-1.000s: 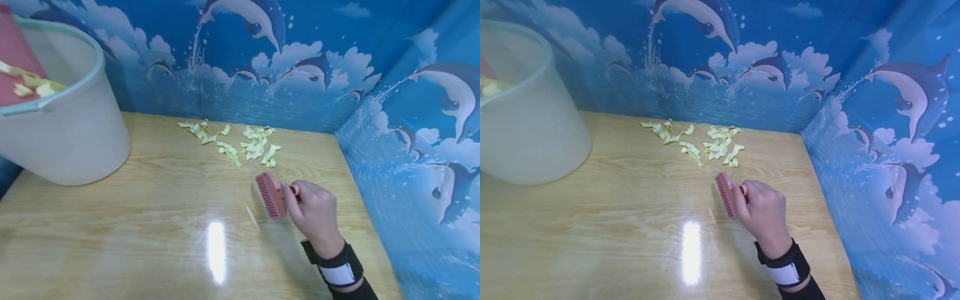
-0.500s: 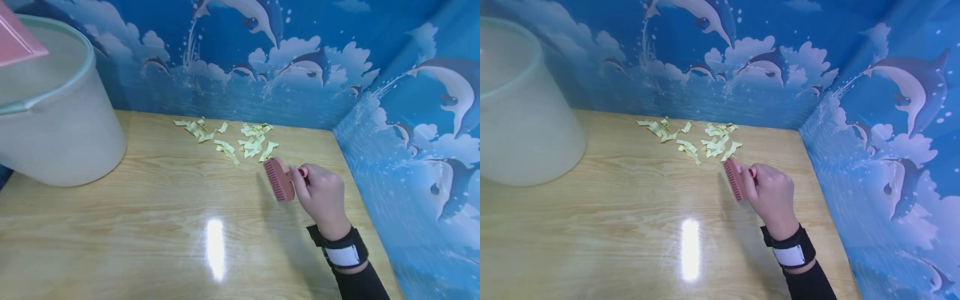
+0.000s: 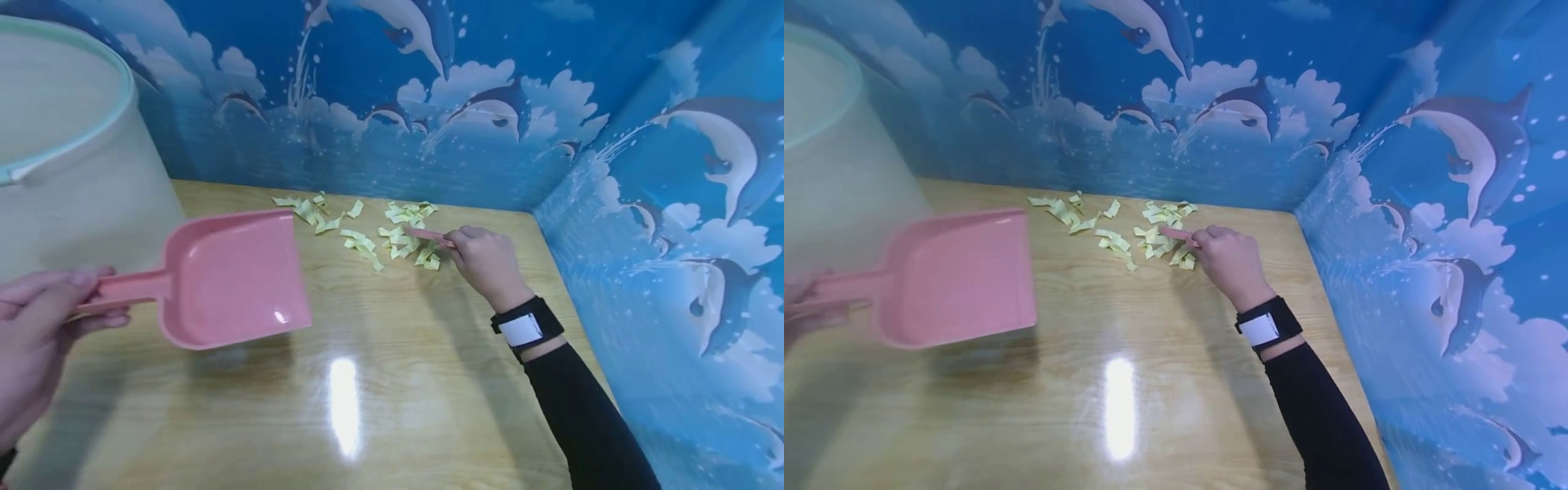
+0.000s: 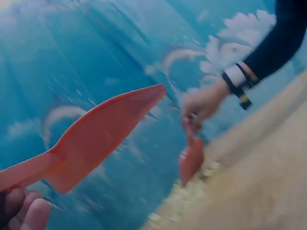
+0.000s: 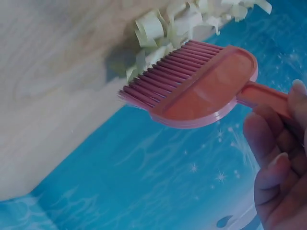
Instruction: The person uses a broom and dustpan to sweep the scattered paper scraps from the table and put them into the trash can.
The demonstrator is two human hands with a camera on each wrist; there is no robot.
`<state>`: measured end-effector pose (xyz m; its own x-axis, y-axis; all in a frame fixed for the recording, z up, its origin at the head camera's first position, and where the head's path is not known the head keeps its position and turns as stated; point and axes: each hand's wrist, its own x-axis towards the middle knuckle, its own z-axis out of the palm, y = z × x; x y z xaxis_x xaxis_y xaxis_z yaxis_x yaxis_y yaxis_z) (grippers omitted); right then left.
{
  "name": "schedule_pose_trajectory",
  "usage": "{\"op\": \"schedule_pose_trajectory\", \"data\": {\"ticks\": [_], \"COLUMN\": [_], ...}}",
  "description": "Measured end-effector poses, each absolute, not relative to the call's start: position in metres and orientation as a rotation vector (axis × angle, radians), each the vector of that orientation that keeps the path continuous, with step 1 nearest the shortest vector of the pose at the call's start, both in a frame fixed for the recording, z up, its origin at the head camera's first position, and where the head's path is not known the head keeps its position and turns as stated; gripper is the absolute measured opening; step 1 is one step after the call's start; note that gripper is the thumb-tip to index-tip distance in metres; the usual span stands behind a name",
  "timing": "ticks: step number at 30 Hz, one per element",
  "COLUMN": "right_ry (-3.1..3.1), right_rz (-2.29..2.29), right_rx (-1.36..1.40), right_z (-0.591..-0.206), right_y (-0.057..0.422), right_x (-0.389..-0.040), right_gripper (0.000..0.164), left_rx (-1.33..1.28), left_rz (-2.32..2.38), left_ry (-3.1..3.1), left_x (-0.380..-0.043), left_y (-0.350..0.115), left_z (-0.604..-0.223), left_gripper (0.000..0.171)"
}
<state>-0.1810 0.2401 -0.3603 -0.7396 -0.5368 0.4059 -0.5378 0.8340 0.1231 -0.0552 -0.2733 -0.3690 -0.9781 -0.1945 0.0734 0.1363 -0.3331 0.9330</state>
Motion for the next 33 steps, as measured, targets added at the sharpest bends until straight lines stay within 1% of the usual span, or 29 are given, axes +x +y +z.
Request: {"op": "schedule_pose_trajectory", "data": {"ticks": [4, 8, 11, 13, 15, 20, 22, 25, 28, 30, 33], "right_ry": [-2.595, -2.572, -2.540, -2.527, -2.530, -2.588, -2.605, -2.623, -2.633, -2.622, -2.567], "right_rz": [0.024, 0.061, 0.084, 0.097, 0.101, 0.107, 0.107, 0.105, 0.121, 0.136, 0.162], "right_rx": [0.851, 0.949, 0.981, 0.967, 0.942, 0.918, 0.936, 0.993, 1.069, 1.106, 1.106], "right_z": [-0.362, -0.353, -0.343, -0.338, -0.337, -0.353, -0.361, -0.363, -0.352, -0.342, -0.331], "right_y": [0.234, 0.228, 0.226, 0.225, 0.224, 0.214, 0.211, 0.210, 0.213, 0.216, 0.223], "right_x": [-0.160, -0.126, -0.111, -0.112, -0.119, -0.145, -0.150, -0.140, -0.118, -0.105, -0.105], "right_gripper": [0.020, 0.019, 0.025, 0.030, 0.031, 0.020, 0.017, 0.014, 0.013, 0.016, 0.020], "left_rx": [0.237, 0.207, 0.177, 0.164, 0.189, 0.245, 0.229, 0.203, 0.179, 0.177, 0.193], "left_rz": [-2.452, -2.586, -2.593, -2.569, -2.528, -2.465, -2.454, -2.447, -2.439, -2.430, -2.410], "left_ry": [-1.780, -1.700, -1.730, -1.786, -1.870, -2.003, -2.014, -2.017, -2.030, -2.047, -2.078], "left_x": [-0.046, -0.042, -0.040, -0.040, -0.041, -0.043, -0.044, -0.044, -0.044, -0.045, -0.047], "left_y": [-0.255, -0.244, -0.237, -0.231, -0.224, -0.208, -0.204, -0.203, -0.206, -0.209, -0.211], "left_z": [-0.381, -0.401, -0.412, -0.418, -0.422, -0.431, -0.435, -0.440, -0.446, -0.448, -0.446], "left_gripper": [0.018, 0.019, 0.019, 0.018, 0.017, 0.014, 0.014, 0.014, 0.015, 0.016, 0.016]}}
